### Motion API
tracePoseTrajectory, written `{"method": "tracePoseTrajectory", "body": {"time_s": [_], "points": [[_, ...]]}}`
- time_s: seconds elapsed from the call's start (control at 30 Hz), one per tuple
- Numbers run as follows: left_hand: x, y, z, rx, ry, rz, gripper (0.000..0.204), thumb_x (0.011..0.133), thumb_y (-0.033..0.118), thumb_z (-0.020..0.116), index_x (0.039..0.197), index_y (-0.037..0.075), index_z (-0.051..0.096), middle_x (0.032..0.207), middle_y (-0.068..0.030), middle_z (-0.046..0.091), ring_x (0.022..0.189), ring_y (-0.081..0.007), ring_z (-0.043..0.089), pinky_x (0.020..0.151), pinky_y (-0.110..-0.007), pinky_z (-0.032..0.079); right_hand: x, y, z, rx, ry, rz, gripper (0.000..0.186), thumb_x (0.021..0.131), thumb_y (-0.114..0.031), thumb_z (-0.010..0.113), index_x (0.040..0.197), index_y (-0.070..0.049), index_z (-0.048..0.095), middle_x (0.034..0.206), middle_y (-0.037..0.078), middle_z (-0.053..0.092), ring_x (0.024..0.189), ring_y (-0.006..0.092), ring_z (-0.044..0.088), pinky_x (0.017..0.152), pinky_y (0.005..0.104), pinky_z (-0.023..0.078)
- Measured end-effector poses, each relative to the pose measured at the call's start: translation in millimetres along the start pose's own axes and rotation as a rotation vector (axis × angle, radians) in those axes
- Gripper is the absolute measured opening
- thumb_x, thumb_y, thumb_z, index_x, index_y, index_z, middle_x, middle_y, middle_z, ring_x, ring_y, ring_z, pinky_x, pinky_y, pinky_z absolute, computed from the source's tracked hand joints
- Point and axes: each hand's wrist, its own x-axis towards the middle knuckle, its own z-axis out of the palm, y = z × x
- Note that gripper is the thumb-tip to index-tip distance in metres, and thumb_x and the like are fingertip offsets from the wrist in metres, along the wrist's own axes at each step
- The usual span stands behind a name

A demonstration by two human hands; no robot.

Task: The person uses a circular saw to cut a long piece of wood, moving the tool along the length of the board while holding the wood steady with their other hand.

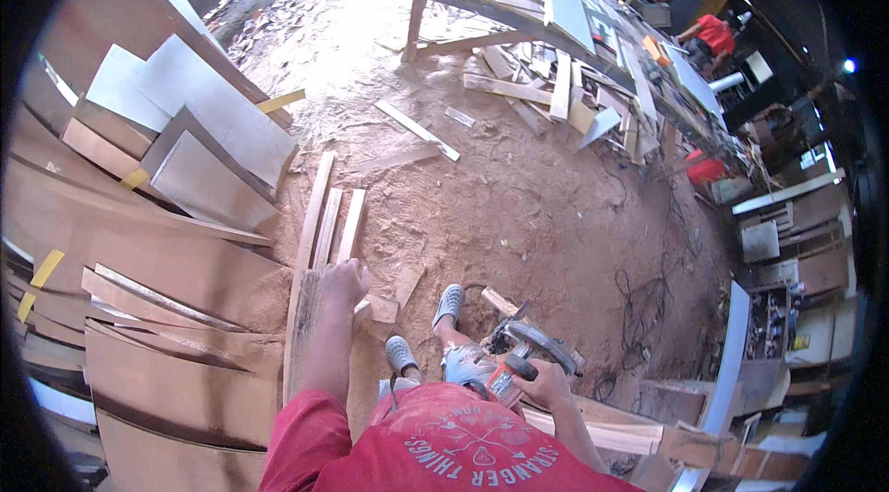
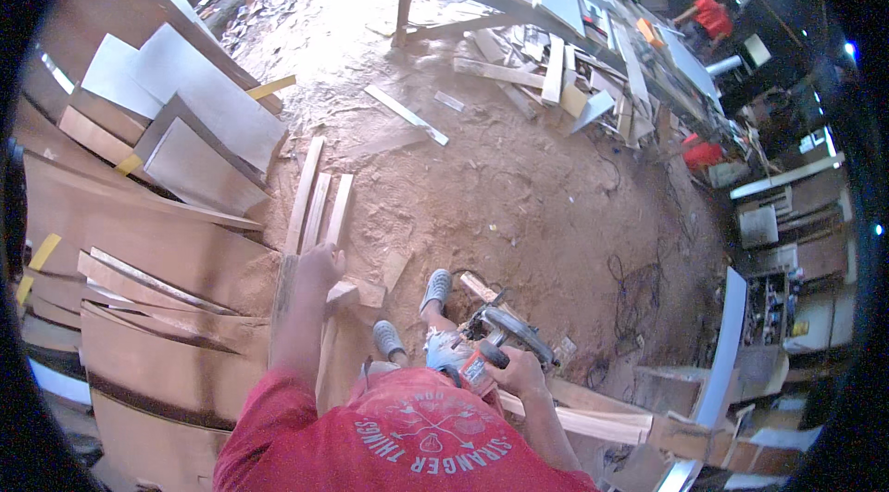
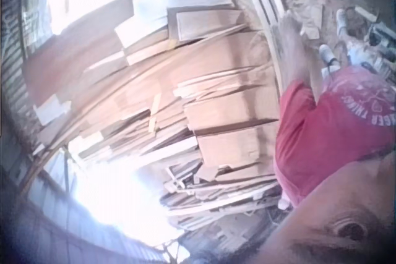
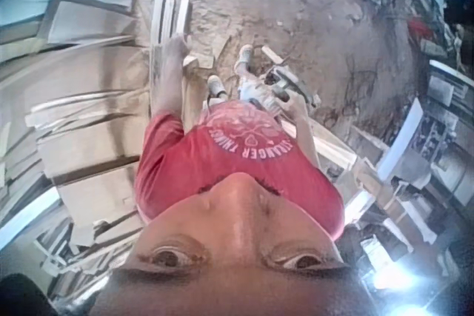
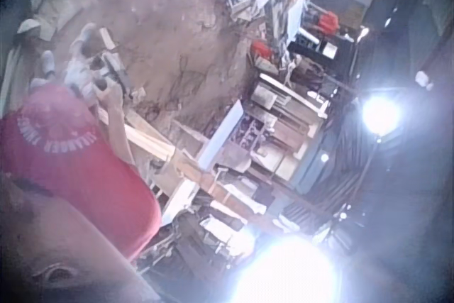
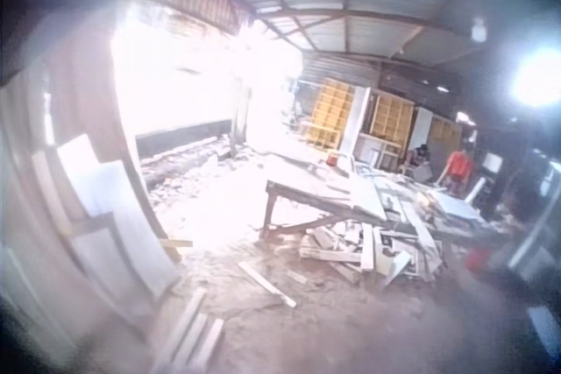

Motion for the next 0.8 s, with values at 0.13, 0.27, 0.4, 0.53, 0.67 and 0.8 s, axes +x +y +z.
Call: {"method": "tracePoseTrajectory", "body": {"time_s": [0.13, 0.27, 0.4, 0.53, 0.67, 0.8], "points": [[17.3, -4.1, 10.8, 0.068, 0.017, -0.002, 0.032, 0.092, 0.038, 0.068, 0.105, 0.009, 0.074, 0.107, -0.0152, 0.075, 0.099, -0.0349, 0.073, 0.089, -0.047, 0.059, 81.6, -12.8, -20.6, -0.023, -0.054, -0.092, 0.045, 0.080, -0.044, 0.083, 0.107, -0.008, 0.079, 0.096, 0.021, 0.077, 0.093, 0.0395, 0.075, 0.084, 0.0478, 0.058], [34.2, -2.1, 17.4, 0.153, -0.111, -0.077, 0.044, 0.087, 0.044, 0.069, 0.116, 0.011, 0.076, 0.115, -0.0130, 0.074, 0.107, -0.0322, 0.072, 0.093, -0.046, 0.058, 176.5, -16.1, -30.4, 0.127, -0.115, -0.182, 0.044, 0.081, -0.042, 0.082, 0.107, -0.007, 0.078, 0.095, 0.022, 0.076, 0.092, 0.0400, 0.074, 0.083, 0.0478, 0.058], [49.9, 6.7, 11.6, 0.151, -0.254, -0.201, 0.050, 0.083, 0.049, 0.071, 0.115, 0.011, 0.077, 0.113, -0.0130, 0.075, 0.105, -0.0319, 0.073, 0.091, -0.045, 0.059, 287.7, -17.4, 8.2, 0.095, -0.189, -0.163, 0.047, 0.081, -0.041, 0.082, 0.109, -0.004, 0.077, 0.098, 0.024, 0.076, 0.094, 0.0412, 0.074, 0.085, 0.0487, 0.058], [57.8, 8.7, 11.3, 0.197, -0.395, -0.292, 0.052, 0.083, 0.050, 0.072, 0.116, 0.010, 0.076, 0.107, -0.0130, 0.076, 0.100, -0.0317, 0.074, 0.089, -0.044, 0.059, 402.6, -12.3, 69.4, 0.062, -0.284, -0.114, 0.058, 0.080, -0.039, 0.084, 0.125, -0.004, 0.074, 0.111, 0.027, 0.075, 0.107, 0.0409, 0.073, 0.096, 0.0478, 0.057], [61.2, -3.2, 30.3, 0.212, -0.404, -0.295, 0.050, 0.082, 0.049, 0.073, 0.111, 0.009, 0.077, 0.099, -0.0127, 0.076, 0.094, -0.0321, 0.074, 0.086, -0.044, 0.058, 520.8, -1.7, 139.2, 0.004, -0.372, -0.039, 0.065, 0.081, -0.034, 0.084, 0.135, -0.002, 0.068, 0.121, 0.027, 0.073, 0.117, 0.0390, 0.071, 0.104, 0.0446, 0.055], [62.3, -13.0, 47.0, 0.153, -0.294, -0.201, 0.040, 0.077, 0.038, 0.082, 0.104, 0.010, 0.076, 0.091, -0.0094, 0.076, 0.084, -0.0329, 0.072, 0.075, -0.045, 0.054, 622.7, 12.8, 206.1, -0.021, -0.488, 0.023, 0.060, 0.083, -0.029, 0.080, 0.139, -0.009, 0.067, 0.132, 0.026, 0.069, 0.125, 0.0387, 0.066, 0.110, 0.0446, 0.051]]}}
